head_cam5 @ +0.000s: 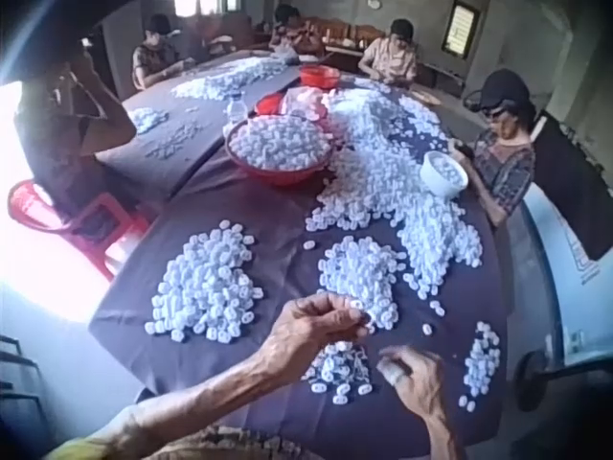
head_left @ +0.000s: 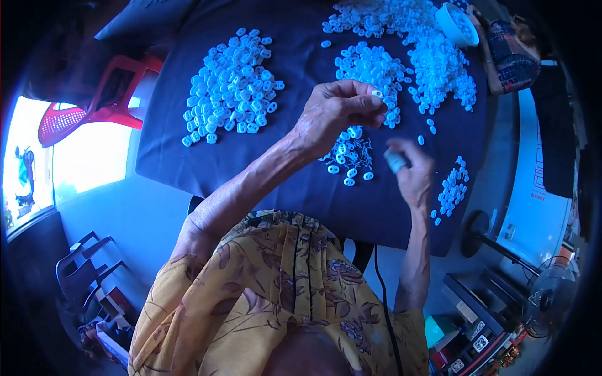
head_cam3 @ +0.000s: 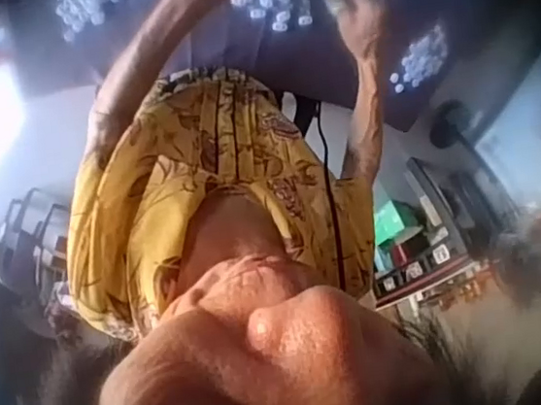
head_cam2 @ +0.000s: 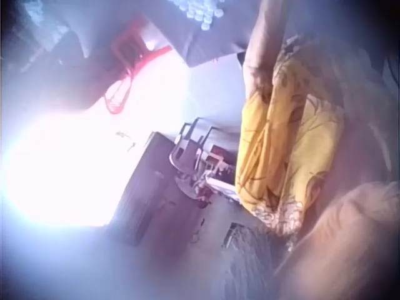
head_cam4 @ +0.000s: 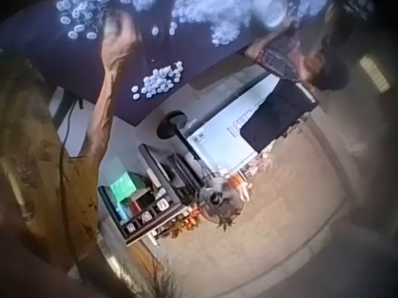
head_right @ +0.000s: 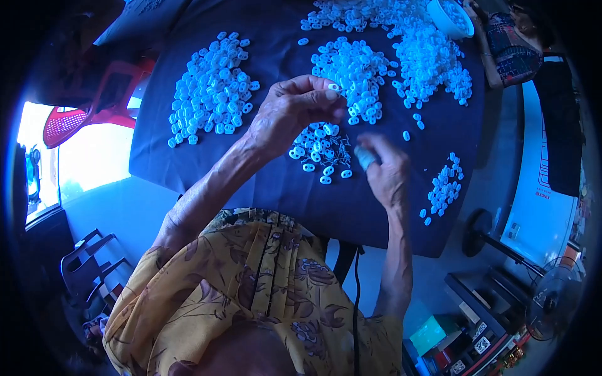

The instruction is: The person assembles plastic cord locks by picking up plastic components and inserting metal pins using a needle tool by hand.

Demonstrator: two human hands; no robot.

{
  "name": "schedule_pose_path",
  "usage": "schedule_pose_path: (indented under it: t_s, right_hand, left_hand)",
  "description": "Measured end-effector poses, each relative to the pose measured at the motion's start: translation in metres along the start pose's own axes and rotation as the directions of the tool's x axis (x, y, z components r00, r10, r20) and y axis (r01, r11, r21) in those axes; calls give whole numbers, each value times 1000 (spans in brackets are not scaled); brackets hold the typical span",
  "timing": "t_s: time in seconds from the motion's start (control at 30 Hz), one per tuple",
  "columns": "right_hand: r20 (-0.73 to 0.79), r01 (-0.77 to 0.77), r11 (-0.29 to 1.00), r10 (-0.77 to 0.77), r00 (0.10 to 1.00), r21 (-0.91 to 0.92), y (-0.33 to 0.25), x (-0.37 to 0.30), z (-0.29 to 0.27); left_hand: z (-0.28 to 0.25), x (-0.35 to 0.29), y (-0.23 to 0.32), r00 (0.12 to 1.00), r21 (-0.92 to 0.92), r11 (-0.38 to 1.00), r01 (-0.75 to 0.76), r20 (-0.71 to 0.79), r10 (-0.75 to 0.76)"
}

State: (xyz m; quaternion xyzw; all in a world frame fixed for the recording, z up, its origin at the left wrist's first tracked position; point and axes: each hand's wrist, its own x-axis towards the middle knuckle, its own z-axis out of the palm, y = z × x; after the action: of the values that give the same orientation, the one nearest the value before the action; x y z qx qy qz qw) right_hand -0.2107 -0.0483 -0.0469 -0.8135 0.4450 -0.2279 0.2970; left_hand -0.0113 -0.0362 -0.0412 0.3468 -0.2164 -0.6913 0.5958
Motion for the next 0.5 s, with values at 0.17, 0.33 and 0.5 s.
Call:
schedule_pose_path:
  t_s: [0.17,0.33,0.5]
  right_hand:
    - [170,26,994,-7,985,-110,23,-44,25]
    - [203,129,962,-80,976,-241,32,-41,34]
    - [214,113,956,-54,975,-271,25,-40,34]
  left_hand:
    - [-2,0,-4,999,14,1000,22,-23,-22]
    - [-5,2,-5,999,15,1000,-1,-49,2]
    - [-8,1,-1,997,-10,1000,-21,-73,21]
